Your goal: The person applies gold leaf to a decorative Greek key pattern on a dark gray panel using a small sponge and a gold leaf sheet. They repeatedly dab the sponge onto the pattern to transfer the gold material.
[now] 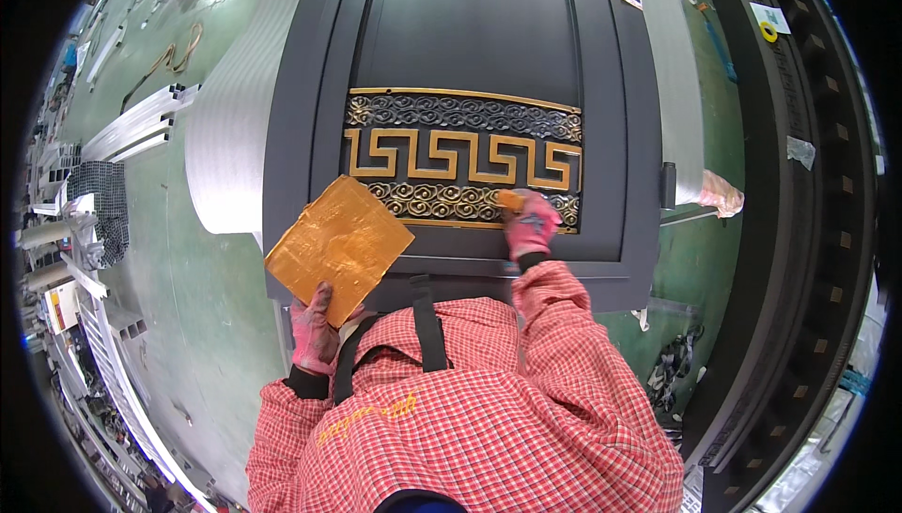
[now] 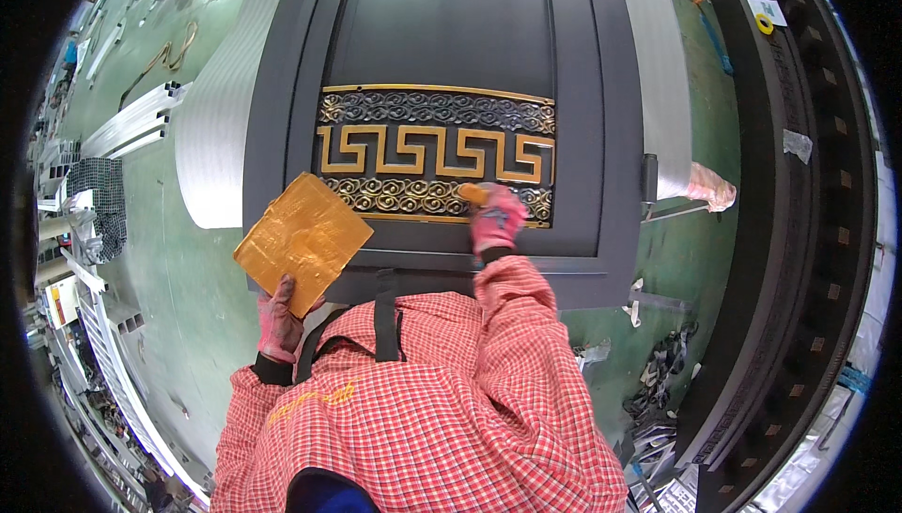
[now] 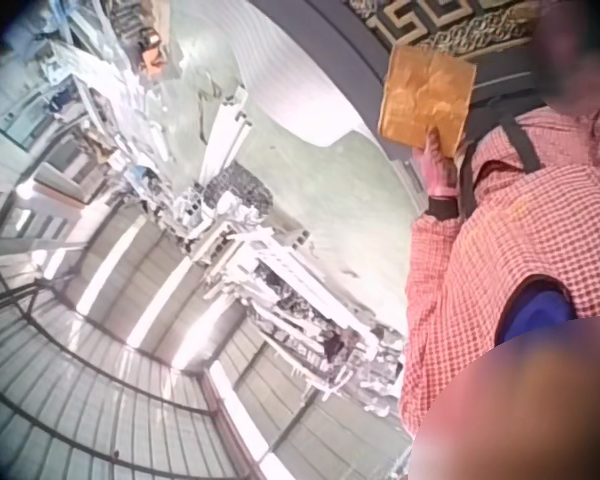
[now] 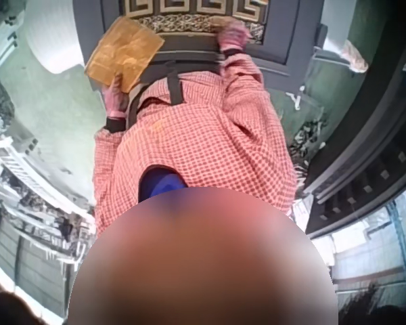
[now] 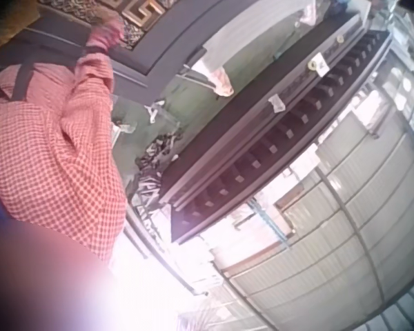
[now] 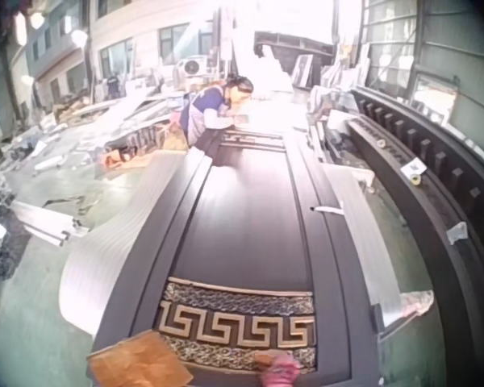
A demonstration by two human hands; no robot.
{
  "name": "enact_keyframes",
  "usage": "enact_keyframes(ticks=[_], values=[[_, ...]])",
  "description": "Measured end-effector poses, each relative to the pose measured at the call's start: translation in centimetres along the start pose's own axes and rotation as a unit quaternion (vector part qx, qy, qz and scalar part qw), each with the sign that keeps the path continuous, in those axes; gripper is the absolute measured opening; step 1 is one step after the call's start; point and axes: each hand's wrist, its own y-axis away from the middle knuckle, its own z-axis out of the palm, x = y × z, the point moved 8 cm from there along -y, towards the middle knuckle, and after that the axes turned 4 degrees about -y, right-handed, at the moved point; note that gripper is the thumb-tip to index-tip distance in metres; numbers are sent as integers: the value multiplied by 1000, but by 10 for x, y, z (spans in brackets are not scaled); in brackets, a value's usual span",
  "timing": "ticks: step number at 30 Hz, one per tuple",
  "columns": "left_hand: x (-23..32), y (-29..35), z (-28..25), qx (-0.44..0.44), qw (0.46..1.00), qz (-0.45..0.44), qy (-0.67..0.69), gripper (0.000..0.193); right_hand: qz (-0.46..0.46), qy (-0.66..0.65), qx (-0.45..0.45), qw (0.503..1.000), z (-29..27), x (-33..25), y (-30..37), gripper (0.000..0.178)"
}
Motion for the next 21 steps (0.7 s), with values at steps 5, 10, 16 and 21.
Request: enact_keyframes(ticks=[5, 10, 16, 21], values=[[-4, 3, -14, 29, 1000, 5, -11, 44, 210, -62, -21, 976, -38, 88, -13, 24], [-1, 2, 16, 13, 1000, -6, 3, 41, 52, -86, -10, 995, 16, 32, 3, 35], [6, 5, 8, 20, 1000, 15, 2, 40, 141, -68, 23, 987, -19, 93, -10, 30], [-3, 4, 11, 27, 1000, -14, -8, 41, 37, -35, 99, 994, -11, 60, -1, 13]])
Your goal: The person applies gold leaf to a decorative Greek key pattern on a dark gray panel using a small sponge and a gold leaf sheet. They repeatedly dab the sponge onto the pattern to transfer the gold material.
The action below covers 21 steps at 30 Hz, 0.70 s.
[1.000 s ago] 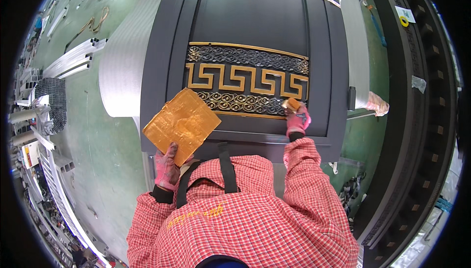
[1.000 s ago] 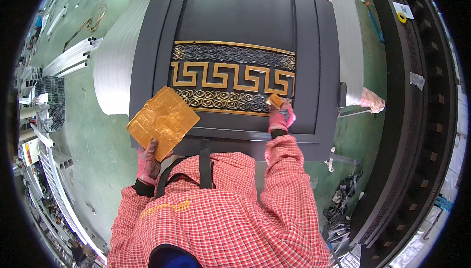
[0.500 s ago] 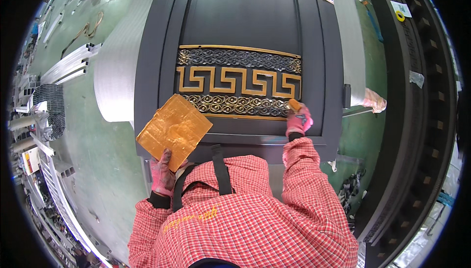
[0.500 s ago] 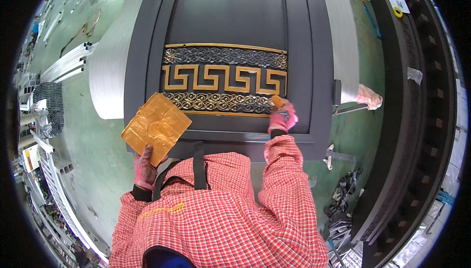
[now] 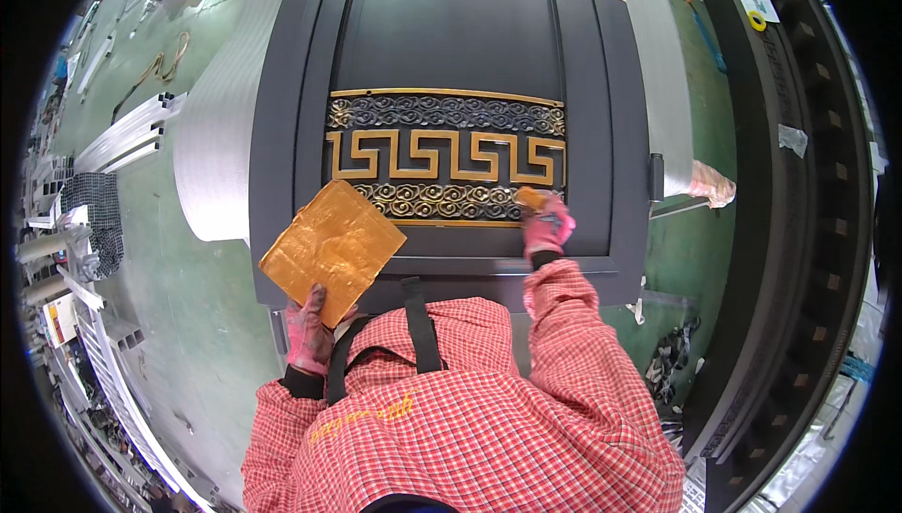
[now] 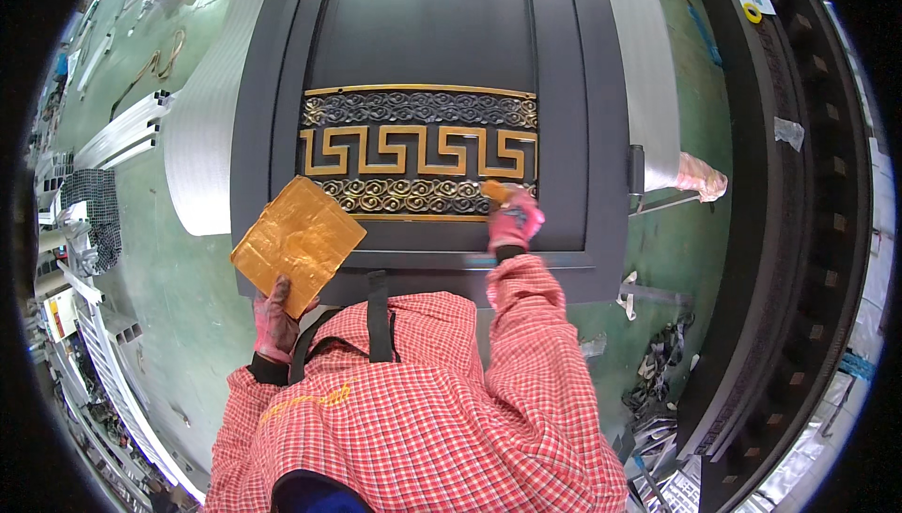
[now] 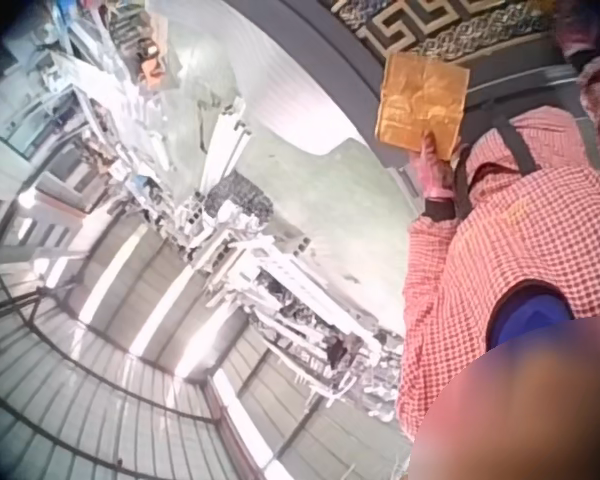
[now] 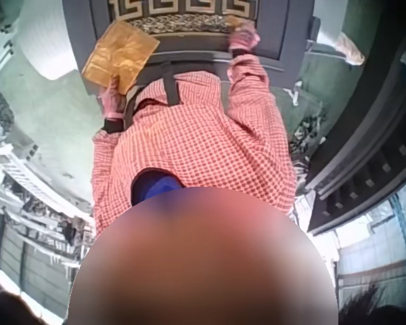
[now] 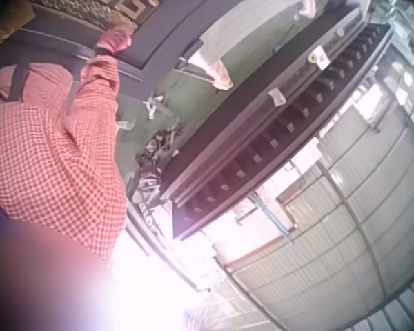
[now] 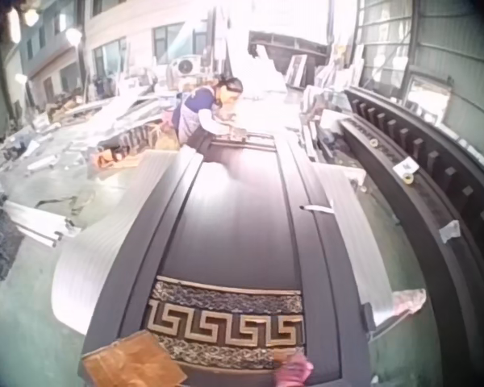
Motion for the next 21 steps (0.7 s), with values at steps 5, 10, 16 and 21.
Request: enact_keyframes(ticks=[5, 10, 16, 21], values=[[4, 0, 14, -21, 1000, 15, -6, 40, -71, -48, -215, 973, 27, -86, 23, 37], [3, 1, -3, -1, 1000, 27, 13, 40, 20, -14, -118, 993, -10, 14, 4, 32], [-5, 0, 8, -9, 1000, 1, 16, 39, -4, -188, -59, 980, 2, 3, 24, 29], [1, 1, 11, -22, 1000, 11, -1, 40, -62, -88, -153, 982, 11, -72, 25, 33]])
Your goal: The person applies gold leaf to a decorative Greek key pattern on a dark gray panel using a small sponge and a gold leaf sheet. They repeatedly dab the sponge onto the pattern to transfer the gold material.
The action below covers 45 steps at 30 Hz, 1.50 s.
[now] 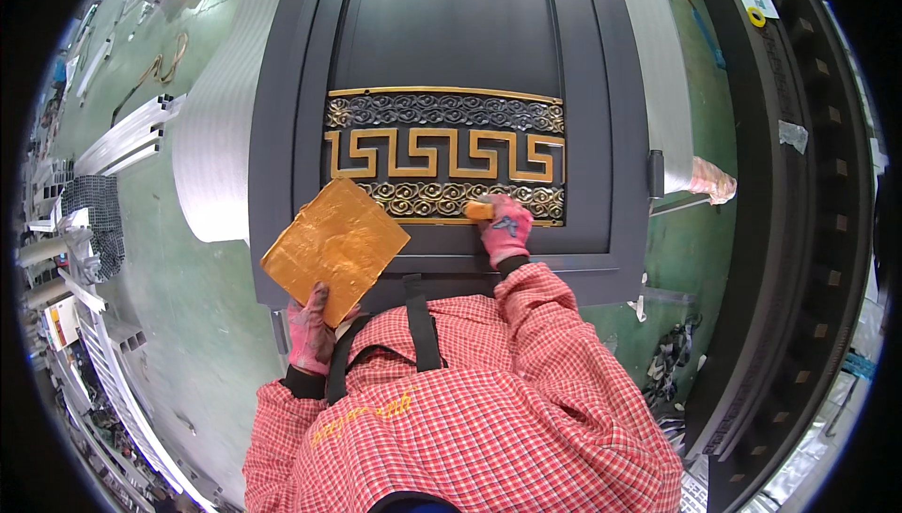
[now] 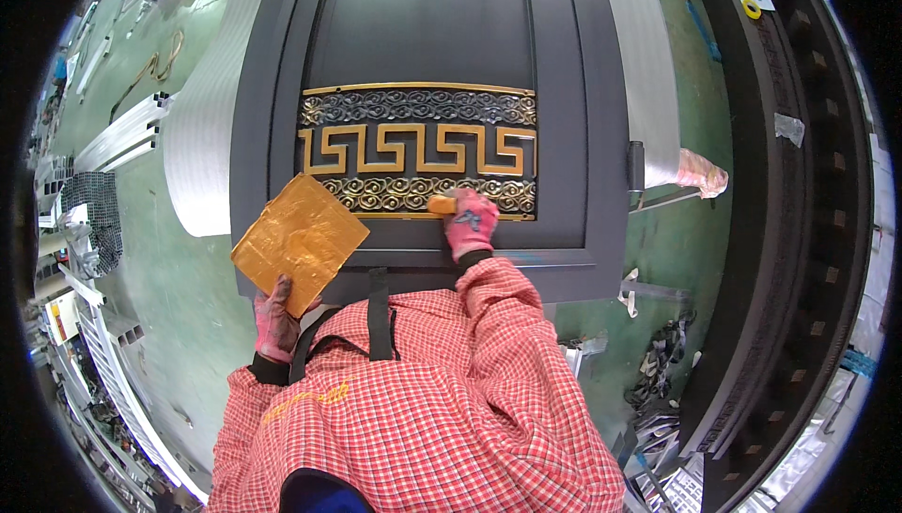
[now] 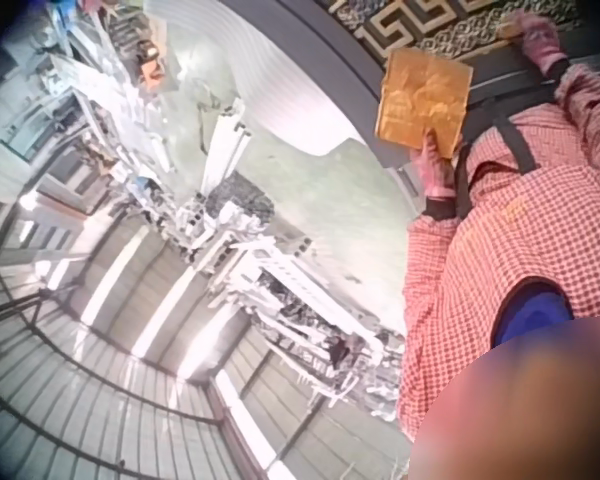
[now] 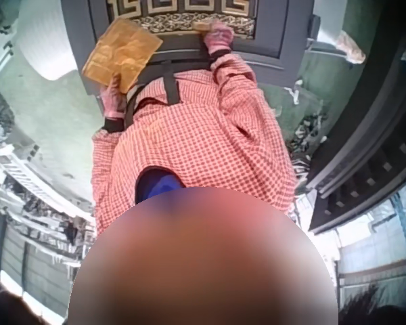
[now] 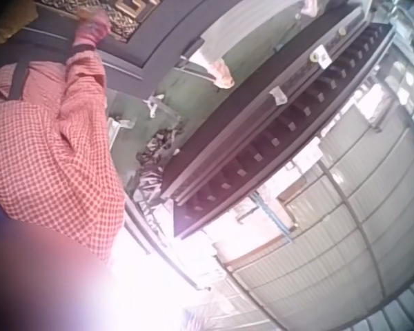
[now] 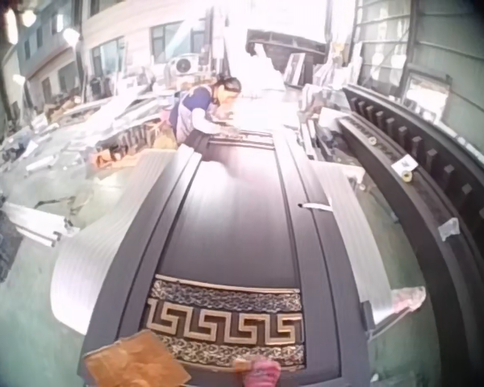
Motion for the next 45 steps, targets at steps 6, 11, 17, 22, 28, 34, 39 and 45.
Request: enact_keyframes(ticks=[6, 11, 17, 22, 28, 34, 39, 45], values=[[2, 3, -11, 21, 999, 15, 19, 37, 186, 60, 37, 980, -59, 106, 6, 34], [-4, 0, -2, 12, 1000, -12, 4, 38, 58, 53, 25, 997, -21, 62, 10, 39], [0, 0, -19, 10, 1000, 19, 17, 39, 158, -12, 82, 984, -38, 116, 7, 32], [-6, -3, -12, 1, 1000, -6, 1, 45, 21, -8, 67, 997, -8, 47, 6, 31], [-5, -2, -10, -10, 1000, 9, -8, 42, -61, -26, -87, 994, 40, -40, -6, 36], [-11, -4, -10, 2, 1000, -3, 2, 40, 72, -32, 55, 995, -18, 64, -8, 27], [-8, -4, -1, 1, 1000, -4, 3, 37, -124, -271, 11, 954, -46, -95, -4, 39], [-14, -10, 4, -24, 999, 24, -32, 38, -241, -331, -139, 902, -38, -222, 23, 34]])
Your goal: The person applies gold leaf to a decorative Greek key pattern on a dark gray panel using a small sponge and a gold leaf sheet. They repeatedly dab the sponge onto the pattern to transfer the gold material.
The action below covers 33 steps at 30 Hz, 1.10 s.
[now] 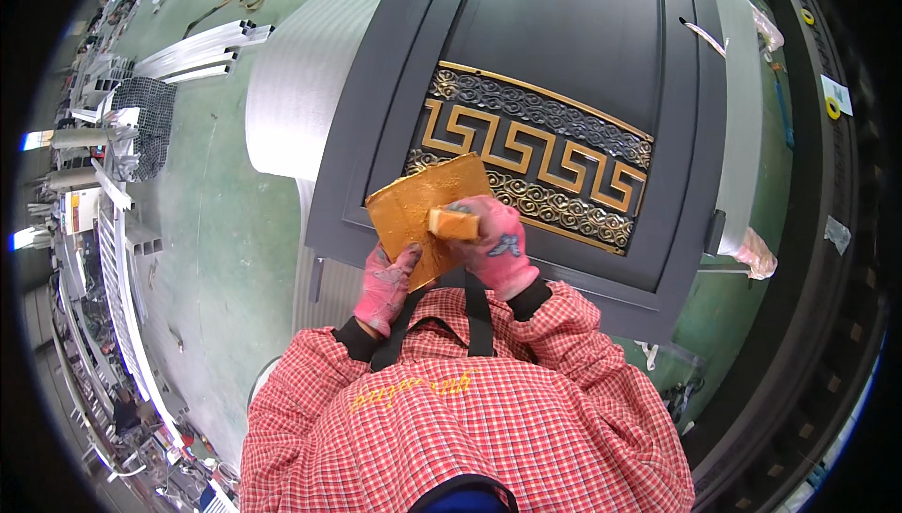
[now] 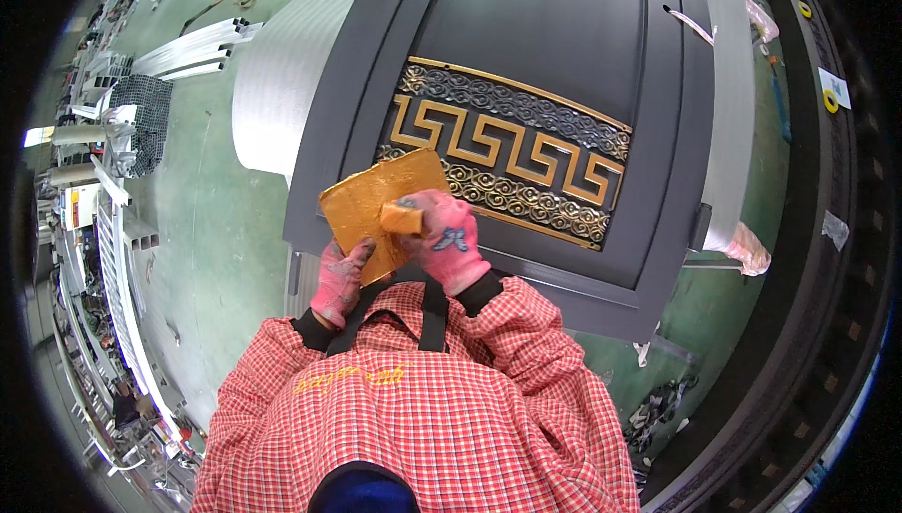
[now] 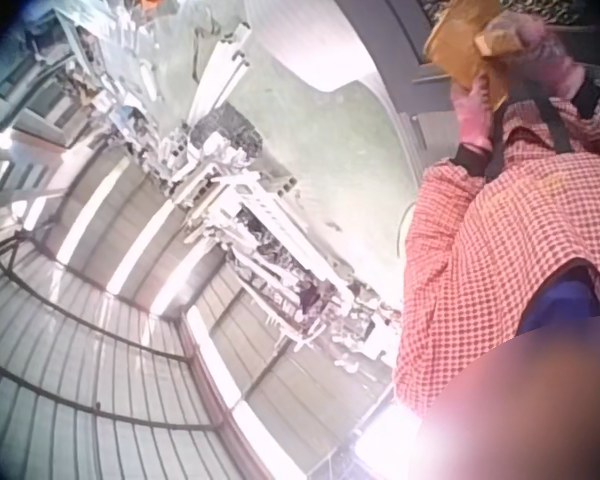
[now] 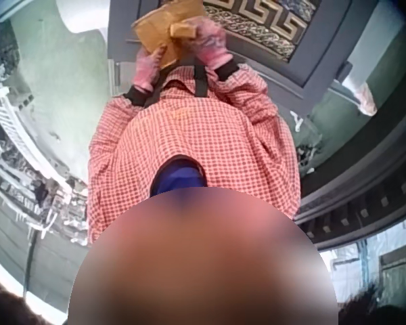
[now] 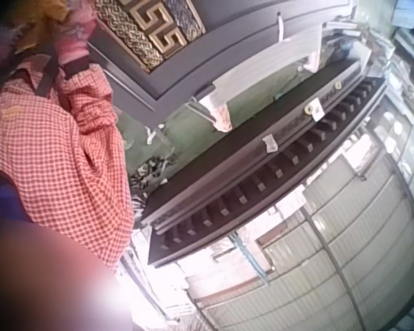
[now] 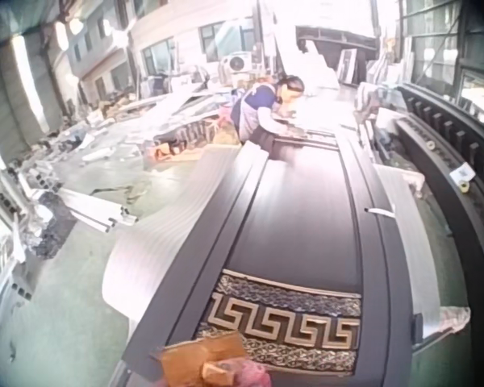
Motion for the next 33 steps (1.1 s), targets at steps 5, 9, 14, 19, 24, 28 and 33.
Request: enact_keyframes(ticks=[5, 9, 14, 19, 24, 28, 33], values=[[4, 3, -9, 37, 999, -9, 6, 38, 85, 98, 3, 992, -14, 40, 13, 34], [-1, 1, -8, 29, 999, -6, -13, 40, -17, 37, 10, 999, -1, 8, 9, 32], [18, 5, -15, 39, 998, -15, 47, 41, 87, 95, 124, 984, -60, 85, 36, 28], [16, 7, -51, 76, 995, -7, 59, 43, 288, 163, 209, 920, -123, 194, 100, 31], [12, 9, -50, 62, 996, -18, 59, 46, 271, 244, 133, 921, -54, 178, 70, 33], [19, 9, -40, 53, 997, -9, 48, 43, 176, 297, 48, 937, 1, 159, 30, 28], [11, 8, -53, 65, 996, -10, 57, 45, 193, 371, 75, 905, -82, 176, 71, 29]])
